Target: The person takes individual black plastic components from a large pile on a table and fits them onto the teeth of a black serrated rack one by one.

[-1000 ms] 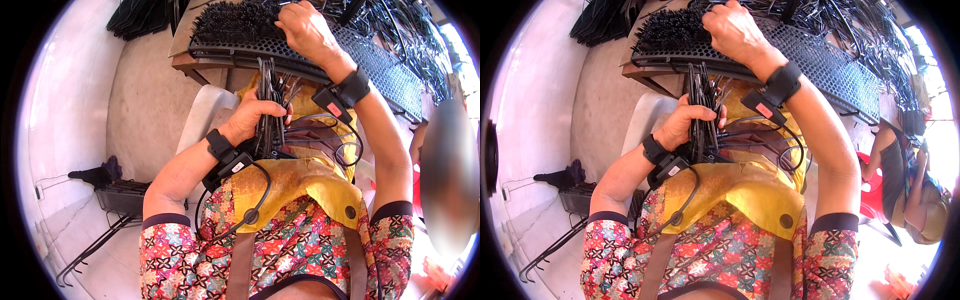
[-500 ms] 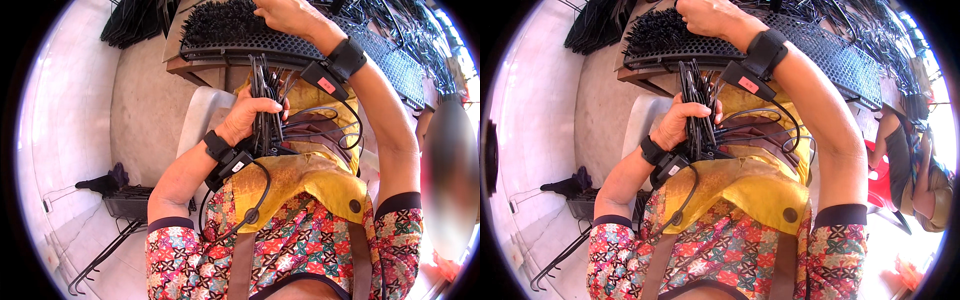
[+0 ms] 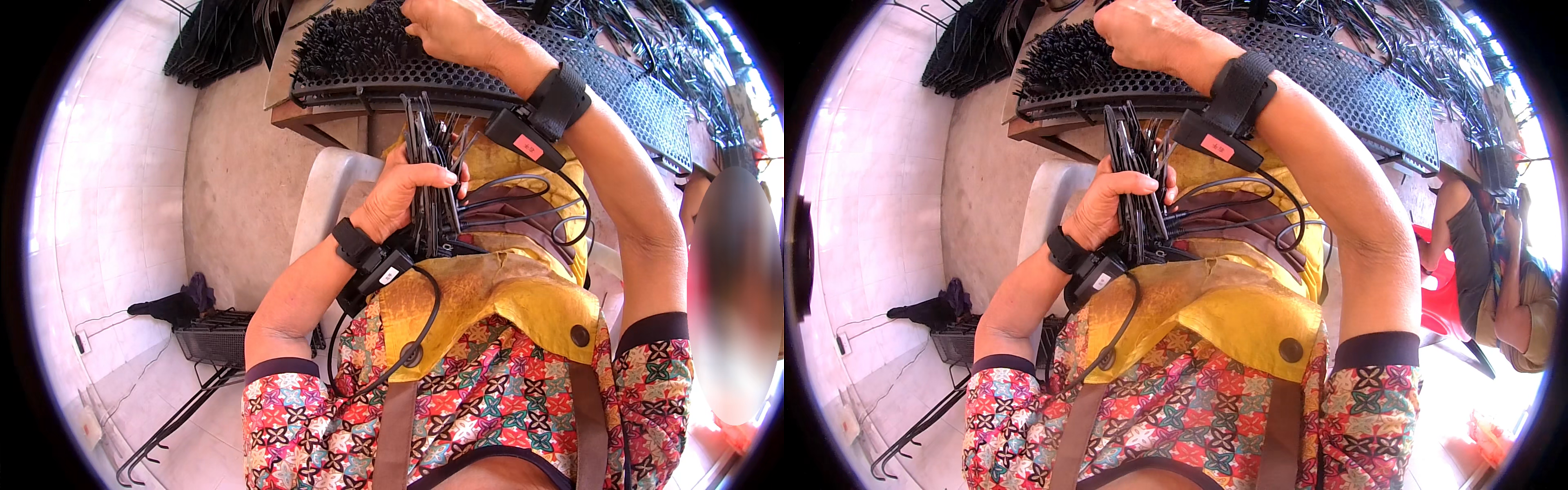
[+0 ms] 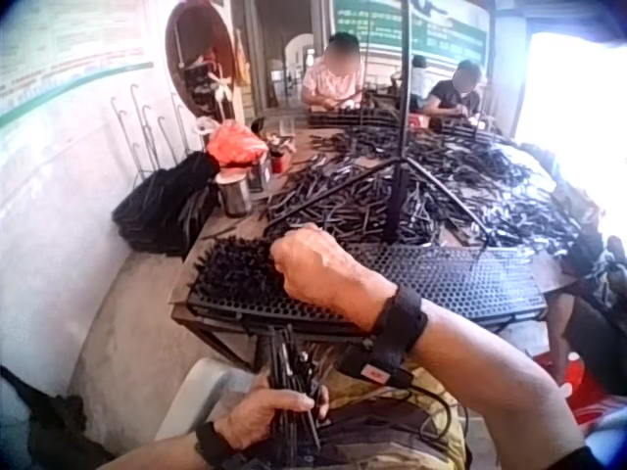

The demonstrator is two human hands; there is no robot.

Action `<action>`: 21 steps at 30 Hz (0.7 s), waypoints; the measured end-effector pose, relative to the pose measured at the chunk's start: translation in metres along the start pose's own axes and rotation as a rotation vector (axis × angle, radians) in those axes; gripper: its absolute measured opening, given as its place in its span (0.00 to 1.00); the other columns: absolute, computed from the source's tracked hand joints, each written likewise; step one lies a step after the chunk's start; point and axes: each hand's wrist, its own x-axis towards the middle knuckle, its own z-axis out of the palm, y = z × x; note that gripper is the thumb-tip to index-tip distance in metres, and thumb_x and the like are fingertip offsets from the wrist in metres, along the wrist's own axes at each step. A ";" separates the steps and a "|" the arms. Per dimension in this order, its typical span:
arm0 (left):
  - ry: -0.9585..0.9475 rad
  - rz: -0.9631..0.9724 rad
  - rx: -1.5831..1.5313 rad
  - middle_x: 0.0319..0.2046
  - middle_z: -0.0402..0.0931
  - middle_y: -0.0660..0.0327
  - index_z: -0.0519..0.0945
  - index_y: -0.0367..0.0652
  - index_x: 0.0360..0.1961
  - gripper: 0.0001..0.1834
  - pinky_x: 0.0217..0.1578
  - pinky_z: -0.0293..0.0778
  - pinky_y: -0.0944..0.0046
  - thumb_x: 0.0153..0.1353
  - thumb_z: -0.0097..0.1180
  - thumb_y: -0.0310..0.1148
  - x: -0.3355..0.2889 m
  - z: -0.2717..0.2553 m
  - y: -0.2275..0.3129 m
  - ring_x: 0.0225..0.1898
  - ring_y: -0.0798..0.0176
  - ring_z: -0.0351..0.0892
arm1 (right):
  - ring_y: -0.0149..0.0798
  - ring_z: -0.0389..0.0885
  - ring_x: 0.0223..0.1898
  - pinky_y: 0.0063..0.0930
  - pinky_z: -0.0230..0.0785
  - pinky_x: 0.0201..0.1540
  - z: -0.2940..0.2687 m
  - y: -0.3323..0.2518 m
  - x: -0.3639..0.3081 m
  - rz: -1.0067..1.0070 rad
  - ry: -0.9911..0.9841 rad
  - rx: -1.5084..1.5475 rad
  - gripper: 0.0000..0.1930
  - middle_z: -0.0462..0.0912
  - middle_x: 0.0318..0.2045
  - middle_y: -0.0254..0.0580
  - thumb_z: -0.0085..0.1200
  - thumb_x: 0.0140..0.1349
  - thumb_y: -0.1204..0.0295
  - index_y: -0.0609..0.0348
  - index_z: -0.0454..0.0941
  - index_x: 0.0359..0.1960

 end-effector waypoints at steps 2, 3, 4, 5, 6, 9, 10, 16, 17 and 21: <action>0.000 0.002 0.012 0.30 0.76 0.51 0.66 0.38 0.47 0.26 0.34 0.77 0.58 0.43 0.57 0.20 0.001 0.001 0.000 0.30 0.57 0.78 | 0.57 0.76 0.28 0.46 0.67 0.32 0.002 0.007 0.003 0.100 -0.020 -0.019 0.05 0.74 0.19 0.55 0.52 0.44 0.75 0.65 0.72 0.17; 0.000 0.006 0.019 0.30 0.76 0.51 0.66 0.38 0.47 0.26 0.34 0.77 0.58 0.43 0.57 0.20 0.001 0.000 0.000 0.30 0.57 0.78 | 0.58 0.75 0.27 0.46 0.67 0.31 0.002 0.007 0.004 0.102 -0.022 -0.015 0.06 0.74 0.19 0.56 0.52 0.44 0.74 0.65 0.72 0.17; 0.001 0.010 0.027 0.30 0.76 0.51 0.66 0.38 0.47 0.26 0.34 0.77 0.58 0.43 0.57 0.20 0.001 0.000 0.000 0.30 0.57 0.78 | 0.58 0.75 0.26 0.47 0.67 0.30 0.002 0.008 0.004 0.104 -0.023 -0.011 0.07 0.74 0.18 0.56 0.53 0.45 0.74 0.66 0.72 0.16; 0.001 0.007 0.024 0.30 0.76 0.51 0.66 0.38 0.47 0.26 0.34 0.77 0.58 0.43 0.57 0.20 0.001 0.000 0.001 0.30 0.57 0.78 | 0.59 0.75 0.26 0.47 0.67 0.28 0.002 0.008 0.005 0.106 -0.025 -0.008 0.08 0.74 0.18 0.57 0.54 0.45 0.73 0.66 0.72 0.16; 0.000 0.005 0.021 0.30 0.76 0.51 0.66 0.38 0.47 0.26 0.34 0.77 0.58 0.43 0.57 0.20 0.000 0.000 0.001 0.30 0.57 0.78 | 0.59 0.75 0.26 0.47 0.67 0.28 0.002 0.008 0.005 0.097 -0.031 0.009 0.09 0.74 0.18 0.57 0.54 0.45 0.72 0.66 0.72 0.16; -0.006 0.002 0.015 0.30 0.76 0.51 0.66 0.38 0.47 0.26 0.34 0.77 0.58 0.43 0.57 0.20 0.001 -0.001 0.000 0.30 0.57 0.78 | 0.59 0.75 0.25 0.46 0.67 0.29 0.001 0.007 0.006 0.086 -0.017 0.047 0.10 0.74 0.18 0.57 0.55 0.46 0.70 0.65 0.73 0.17; -0.009 0.002 0.014 0.30 0.76 0.51 0.66 0.38 0.47 0.26 0.34 0.77 0.58 0.43 0.57 0.20 0.001 -0.001 0.000 0.30 0.57 0.78 | 0.59 0.75 0.25 0.46 0.67 0.29 0.002 0.009 0.006 0.093 0.010 0.055 0.10 0.74 0.18 0.57 0.56 0.46 0.70 0.65 0.73 0.17; -0.007 0.008 0.011 0.29 0.76 0.52 0.67 0.38 0.47 0.25 0.33 0.77 0.59 0.44 0.57 0.20 -0.001 -0.001 0.000 0.29 0.58 0.78 | 0.58 0.75 0.27 0.46 0.68 0.30 -0.002 0.010 0.001 0.111 -0.050 0.027 0.10 0.74 0.19 0.56 0.56 0.47 0.71 0.66 0.72 0.17; -0.010 0.013 0.007 0.29 0.76 0.53 0.67 0.38 0.47 0.25 0.33 0.77 0.59 0.44 0.57 0.20 -0.001 -0.001 0.001 0.29 0.58 0.78 | 0.58 0.75 0.27 0.46 0.68 0.30 -0.004 0.005 -0.001 0.101 -0.051 0.050 0.10 0.74 0.18 0.55 0.56 0.47 0.72 0.66 0.72 0.17; -0.019 0.020 0.014 0.30 0.76 0.53 0.69 0.38 0.45 0.23 0.34 0.76 0.60 0.44 0.57 0.21 -0.002 0.001 0.001 0.29 0.59 0.78 | 0.56 0.75 0.26 0.45 0.67 0.29 -0.004 0.000 -0.006 -0.001 0.014 0.091 0.09 0.73 0.18 0.53 0.56 0.46 0.73 0.65 0.71 0.17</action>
